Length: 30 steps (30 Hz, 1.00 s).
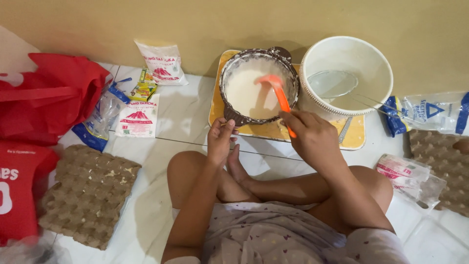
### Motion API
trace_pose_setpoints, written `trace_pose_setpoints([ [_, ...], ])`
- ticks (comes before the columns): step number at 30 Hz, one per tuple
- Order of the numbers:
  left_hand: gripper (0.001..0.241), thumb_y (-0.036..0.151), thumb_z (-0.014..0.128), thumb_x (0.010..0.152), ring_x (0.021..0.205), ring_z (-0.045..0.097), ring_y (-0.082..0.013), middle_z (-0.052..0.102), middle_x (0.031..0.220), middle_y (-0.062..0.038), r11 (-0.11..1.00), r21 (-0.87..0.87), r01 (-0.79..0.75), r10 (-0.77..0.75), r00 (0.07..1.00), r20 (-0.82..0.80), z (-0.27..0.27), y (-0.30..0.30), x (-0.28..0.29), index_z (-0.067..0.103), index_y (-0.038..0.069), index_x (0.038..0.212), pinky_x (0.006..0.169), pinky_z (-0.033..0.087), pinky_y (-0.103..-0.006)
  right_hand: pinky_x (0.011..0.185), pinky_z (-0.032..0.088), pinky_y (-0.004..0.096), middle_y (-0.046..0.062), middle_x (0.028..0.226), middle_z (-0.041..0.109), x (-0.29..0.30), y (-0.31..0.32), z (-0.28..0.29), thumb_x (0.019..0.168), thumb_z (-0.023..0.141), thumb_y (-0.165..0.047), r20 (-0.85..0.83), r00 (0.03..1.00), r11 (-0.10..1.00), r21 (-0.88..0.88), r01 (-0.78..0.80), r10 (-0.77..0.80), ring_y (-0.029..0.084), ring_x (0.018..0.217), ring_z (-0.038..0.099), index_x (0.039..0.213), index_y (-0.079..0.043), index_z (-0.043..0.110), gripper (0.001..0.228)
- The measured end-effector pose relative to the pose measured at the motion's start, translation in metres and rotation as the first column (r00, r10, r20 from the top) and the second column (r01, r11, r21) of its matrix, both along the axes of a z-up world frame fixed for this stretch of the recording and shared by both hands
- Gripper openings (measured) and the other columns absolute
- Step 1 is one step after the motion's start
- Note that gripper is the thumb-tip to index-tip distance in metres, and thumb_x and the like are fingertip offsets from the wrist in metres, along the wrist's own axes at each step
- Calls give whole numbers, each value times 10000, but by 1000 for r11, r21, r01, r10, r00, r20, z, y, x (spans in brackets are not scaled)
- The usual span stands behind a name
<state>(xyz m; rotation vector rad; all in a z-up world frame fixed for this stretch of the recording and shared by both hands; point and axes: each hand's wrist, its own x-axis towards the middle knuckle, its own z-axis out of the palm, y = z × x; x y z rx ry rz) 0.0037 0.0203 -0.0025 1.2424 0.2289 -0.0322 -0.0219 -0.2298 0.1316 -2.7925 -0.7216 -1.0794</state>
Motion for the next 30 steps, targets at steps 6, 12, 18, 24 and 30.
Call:
trace_pose_setpoints([
  [6, 201, 302, 649, 1028, 810, 667, -81, 731, 964, -54, 1000, -10, -12, 12, 1000, 5, 8, -2, -3, 565, 146, 1122, 689, 560, -211, 735, 590, 294, 13, 822, 680, -34, 16, 39, 930, 701, -141, -117, 972, 961, 216, -175, 203, 204, 812, 728, 1046, -193, 764, 142],
  [12, 197, 299, 655, 1027, 807, 671, -85, 733, 960, -55, 1000, -19, -7, 8, 1000, 9, -8, -2, 1, 576, 147, 1123, 681, 561, -213, 730, 595, 266, -25, 802, 662, -1, 25, -16, 947, 711, -191, 6, 986, 946, 282, -159, 164, 160, 777, 717, 1095, -230, 760, 160],
  [18, 182, 285, 657, 1025, 802, 671, -80, 741, 947, -62, 1000, -20, -14, 14, 1000, 25, -7, -1, 1, 571, 147, 1107, 668, 558, -198, 773, 596, 266, -25, 956, 711, 32, 17, -35, 865, 759, -128, 65, 996, 981, 177, -75, 64, 151, 867, 731, 1107, -271, 762, 281],
  [24, 187, 278, 658, 1026, 800, 675, -86, 747, 955, -78, 1000, -13, -16, 16, 1000, 21, -4, -1, 0, 576, 134, 1111, 664, 567, -208, 734, 569, 216, -59, 873, 666, -6, 5, 9, 862, 790, -195, 35, 996, 996, 20, 82, -82, 109, 803, 708, 1043, -276, 739, 204],
  [30, 175, 276, 644, 1030, 787, 674, -80, 752, 963, -78, 1000, -5, -29, 29, 999, 13, -2, -1, 0, 580, 135, 1112, 653, 559, -197, 718, 591, 297, 11, 808, 675, -37, 19, 43, 891, 731, -109, -152, 974, 955, 268, -124, 169, 204, 766, 723, 1057, -205, 762, 194],
])
